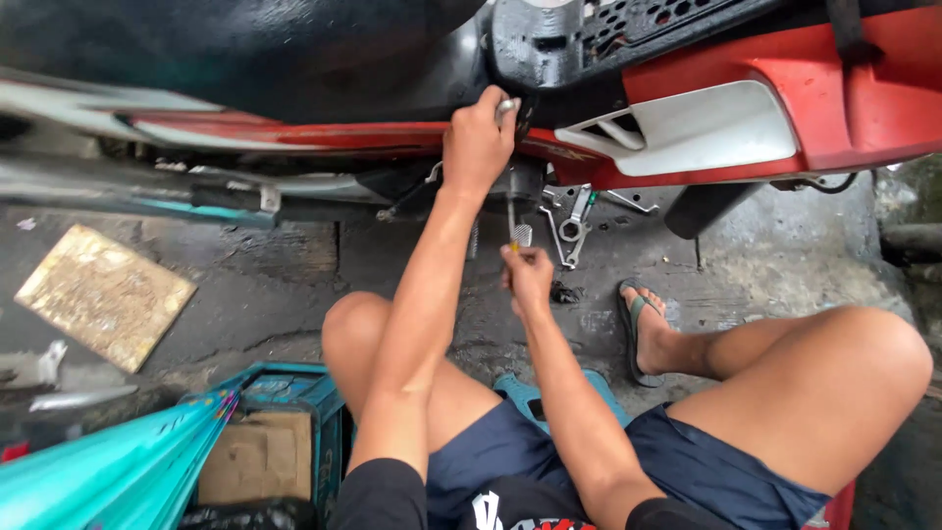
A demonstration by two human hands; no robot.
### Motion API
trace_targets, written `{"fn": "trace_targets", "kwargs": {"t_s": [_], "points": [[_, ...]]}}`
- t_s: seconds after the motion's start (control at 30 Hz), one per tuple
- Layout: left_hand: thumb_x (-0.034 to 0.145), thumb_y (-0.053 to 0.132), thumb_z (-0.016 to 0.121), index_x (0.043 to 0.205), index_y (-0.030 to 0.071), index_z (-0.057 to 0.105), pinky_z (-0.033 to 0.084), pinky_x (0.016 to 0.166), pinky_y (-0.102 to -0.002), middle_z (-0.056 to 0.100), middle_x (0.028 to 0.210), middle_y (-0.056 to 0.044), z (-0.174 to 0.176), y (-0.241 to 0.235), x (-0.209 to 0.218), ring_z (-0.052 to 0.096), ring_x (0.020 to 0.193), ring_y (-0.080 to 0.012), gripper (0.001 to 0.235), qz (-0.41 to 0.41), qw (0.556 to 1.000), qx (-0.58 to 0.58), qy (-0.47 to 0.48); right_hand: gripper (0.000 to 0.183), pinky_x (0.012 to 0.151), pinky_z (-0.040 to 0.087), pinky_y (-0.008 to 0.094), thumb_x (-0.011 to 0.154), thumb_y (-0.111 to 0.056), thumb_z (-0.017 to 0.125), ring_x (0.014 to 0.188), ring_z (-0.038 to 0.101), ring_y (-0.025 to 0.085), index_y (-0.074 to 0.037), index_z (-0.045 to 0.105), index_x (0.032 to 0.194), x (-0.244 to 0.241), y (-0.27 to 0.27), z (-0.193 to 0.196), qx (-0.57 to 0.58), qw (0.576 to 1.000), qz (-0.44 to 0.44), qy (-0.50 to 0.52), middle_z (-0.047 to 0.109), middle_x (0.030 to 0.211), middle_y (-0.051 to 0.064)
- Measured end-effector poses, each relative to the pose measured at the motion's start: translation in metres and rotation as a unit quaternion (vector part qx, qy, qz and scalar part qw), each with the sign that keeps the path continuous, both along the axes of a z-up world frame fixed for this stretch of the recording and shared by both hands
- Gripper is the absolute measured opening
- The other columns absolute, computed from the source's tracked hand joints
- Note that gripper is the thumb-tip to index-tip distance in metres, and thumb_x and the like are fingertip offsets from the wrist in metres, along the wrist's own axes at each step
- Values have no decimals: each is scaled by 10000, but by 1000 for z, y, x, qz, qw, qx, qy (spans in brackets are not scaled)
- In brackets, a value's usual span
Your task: The person uses a wrench and a screwdriver to work on the side panel and engine area of a red motorcycle. They loosen and tighten bolts and screws while sitting on a small stool on a wet paved surface.
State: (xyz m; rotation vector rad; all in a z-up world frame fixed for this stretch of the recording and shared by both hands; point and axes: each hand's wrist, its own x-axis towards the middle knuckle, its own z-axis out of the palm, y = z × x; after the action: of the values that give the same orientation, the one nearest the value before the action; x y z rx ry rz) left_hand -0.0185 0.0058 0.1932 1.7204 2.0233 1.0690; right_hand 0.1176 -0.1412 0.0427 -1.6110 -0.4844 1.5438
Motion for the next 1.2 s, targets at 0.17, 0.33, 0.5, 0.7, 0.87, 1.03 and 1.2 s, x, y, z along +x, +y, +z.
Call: {"fn": "trace_targets", "kwargs": {"t_s": [0.17, 0.33, 0.5, 0.7, 0.87, 1.03, 1.2], "points": [[987, 266, 666, 871, 126, 664, 499, 589, -361, 642, 609, -82, 64, -87, -31, 658, 587, -297, 182, -34, 988, 92, -119, 263, 427, 451, 290, 1031, -254, 578, 513, 537, 159, 2, 635, 1013, 8, 12, 3, 24, 997, 65, 38, 643, 794, 109], [966, 205, 713, 877, 155, 746, 503, 548, -330, 555, 502, -39, 28, -195, -47, 546, 489, -147, 107, 58, 971, 37, -227, 366, 357, 367, 220, 1028, -371, 590, 474, 468, 147, -7, 602, 1053, 10, 16, -9, -4, 993, 48, 110, 536, 766, 95], [1004, 138, 638, 876, 72, 739, 409, 510, -243, 517, 470, -19, 31, -217, -43, 445, 474, -71, 176, 106, 922, 62, -368, 329, 358, 461, 278, 935, -181, 766, 474, 564, 171, 32, 559, 1077, 6, 16, -32, 51, 997, 21, 50, 588, 795, 131], [951, 184, 676, 850, 95, 742, 415, 552, -215, 523, 485, 52, 3, -200, -66, 452, 497, -36, 151, 147, 915, -8, -376, 251, 406, 450, 242, 1039, -288, 575, 498, 538, 170, -43, 631, 1038, -1, 13, -6, -9, 988, 46, 148, 570, 782, 64], [908, 212, 698, 822, 120, 760, 443, 576, -242, 557, 486, 58, -14, -186, -78, 521, 521, -65, 140, 151, 918, -57, -361, 280, 359, 365, 208, 956, -253, 745, 465, 484, 123, -35, 570, 943, -4, 16, -14, 28, 994, 25, 102, 481, 746, 49], [894, 218, 691, 816, 118, 777, 490, 623, -288, 576, 499, 16, -13, -175, -79, 579, 554, -114, 153, 132, 921, -70, -361, 382, 350, 532, 308, 980, -366, 712, 448, 647, 200, 8, 640, 963, -9, 8, -2, 66, 996, 31, -45, 662, 737, 133], [884, 209, 695, 795, 114, 771, 491, 610, -278, 567, 484, 16, -12, -166, -77, 598, 544, -127, 151, 132, 921, -67, -361, 547, 391, 278, 210, 1048, -562, 409, 385, 301, 51, -42, 575, 1011, -4, 25, 2, -37, 965, 59, 253, 295, 652, -55]]}}
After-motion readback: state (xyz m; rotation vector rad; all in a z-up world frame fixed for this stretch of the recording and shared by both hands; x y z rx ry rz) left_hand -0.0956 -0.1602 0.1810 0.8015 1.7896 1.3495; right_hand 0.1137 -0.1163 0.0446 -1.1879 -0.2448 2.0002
